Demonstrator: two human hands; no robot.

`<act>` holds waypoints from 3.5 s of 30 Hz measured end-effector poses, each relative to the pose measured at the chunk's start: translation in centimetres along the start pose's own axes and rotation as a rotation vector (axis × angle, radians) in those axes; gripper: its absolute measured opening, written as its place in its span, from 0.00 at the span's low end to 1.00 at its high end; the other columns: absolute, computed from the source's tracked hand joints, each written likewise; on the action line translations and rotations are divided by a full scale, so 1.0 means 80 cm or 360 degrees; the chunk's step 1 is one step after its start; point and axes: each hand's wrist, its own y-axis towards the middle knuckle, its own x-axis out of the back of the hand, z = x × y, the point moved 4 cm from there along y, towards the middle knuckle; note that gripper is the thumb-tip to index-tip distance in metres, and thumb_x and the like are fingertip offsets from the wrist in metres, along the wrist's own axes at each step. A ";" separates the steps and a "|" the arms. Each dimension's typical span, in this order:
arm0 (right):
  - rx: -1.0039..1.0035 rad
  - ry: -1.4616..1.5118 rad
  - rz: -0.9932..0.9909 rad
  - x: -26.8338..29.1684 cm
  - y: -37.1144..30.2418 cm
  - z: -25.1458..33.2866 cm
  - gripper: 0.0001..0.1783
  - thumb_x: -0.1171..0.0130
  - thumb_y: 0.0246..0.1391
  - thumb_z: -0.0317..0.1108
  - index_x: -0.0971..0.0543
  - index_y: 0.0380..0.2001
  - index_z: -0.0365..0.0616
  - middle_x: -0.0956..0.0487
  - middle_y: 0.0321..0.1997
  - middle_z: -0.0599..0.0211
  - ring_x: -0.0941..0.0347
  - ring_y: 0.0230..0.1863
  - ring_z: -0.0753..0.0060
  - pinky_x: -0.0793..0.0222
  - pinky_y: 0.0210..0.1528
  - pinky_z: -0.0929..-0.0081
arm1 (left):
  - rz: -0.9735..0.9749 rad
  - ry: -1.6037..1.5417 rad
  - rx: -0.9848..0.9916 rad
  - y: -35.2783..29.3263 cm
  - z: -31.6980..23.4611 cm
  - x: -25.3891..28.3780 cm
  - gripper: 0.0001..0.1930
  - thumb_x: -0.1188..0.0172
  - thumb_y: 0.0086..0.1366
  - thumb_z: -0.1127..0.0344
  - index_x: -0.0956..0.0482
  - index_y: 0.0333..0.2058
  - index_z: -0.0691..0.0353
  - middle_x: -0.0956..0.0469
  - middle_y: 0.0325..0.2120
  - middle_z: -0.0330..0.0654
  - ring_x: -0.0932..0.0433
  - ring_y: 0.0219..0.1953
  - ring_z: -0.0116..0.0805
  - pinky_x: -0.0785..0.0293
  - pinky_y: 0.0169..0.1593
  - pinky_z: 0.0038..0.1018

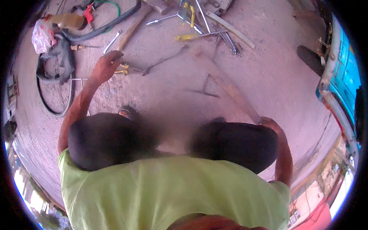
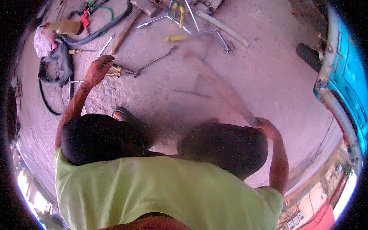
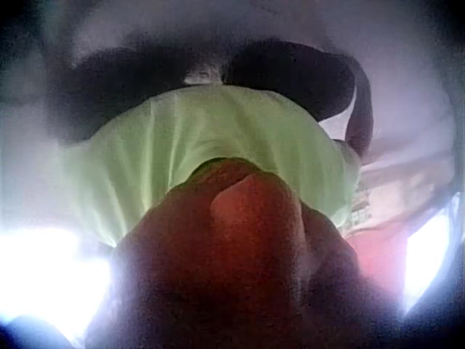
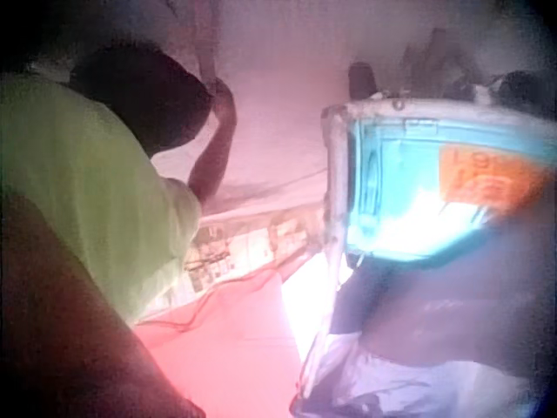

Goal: The person uses a hammer and other metal tools to strike and straighten a curved metal component on the ground, then handles and inspects a second curved metal piece.

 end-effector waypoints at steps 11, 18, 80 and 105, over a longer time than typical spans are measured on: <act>-0.0092 -0.0676 -0.0107 -0.052 0.020 0.001 0.25 0.31 0.52 0.42 0.20 0.51 0.39 0.17 0.32 0.60 0.22 0.33 0.68 0.27 0.40 0.67 | 0.0087 0.0332 -0.0074 -0.064 -0.009 -0.085 0.15 0.40 0.65 0.67 0.22 0.50 0.60 0.23 0.45 0.50 0.24 0.50 0.54 0.26 0.51 0.41; 0.0038 -0.0386 -0.0310 -0.065 -0.005 0.005 0.21 0.34 0.53 0.45 0.17 0.43 0.40 0.17 0.32 0.58 0.22 0.34 0.66 0.27 0.42 0.64 | 0.0015 0.0260 -0.0077 -0.070 0.010 -0.092 0.15 0.41 0.66 0.65 0.22 0.50 0.61 0.23 0.45 0.51 0.23 0.49 0.54 0.26 0.52 0.41; 0.1433 -0.1205 -0.0976 -0.242 0.152 0.150 0.27 0.31 0.49 0.38 0.25 0.52 0.45 0.26 0.54 0.50 0.30 0.56 0.42 0.33 0.57 0.50 | 0.0130 0.0642 -0.0354 -0.048 -0.008 -0.152 0.19 0.38 0.60 0.63 0.25 0.51 0.53 0.26 0.40 0.48 0.22 0.44 0.53 0.25 0.46 0.47; 0.1312 -0.1240 -0.1116 -0.256 0.159 0.161 0.28 0.31 0.44 0.43 0.23 0.49 0.48 0.24 0.51 0.55 0.28 0.53 0.47 0.29 0.52 0.52 | -0.0269 0.0780 0.0089 0.049 0.054 0.014 0.21 0.39 0.60 0.54 0.24 0.50 0.55 0.24 0.48 0.51 0.24 0.52 0.54 0.25 0.53 0.46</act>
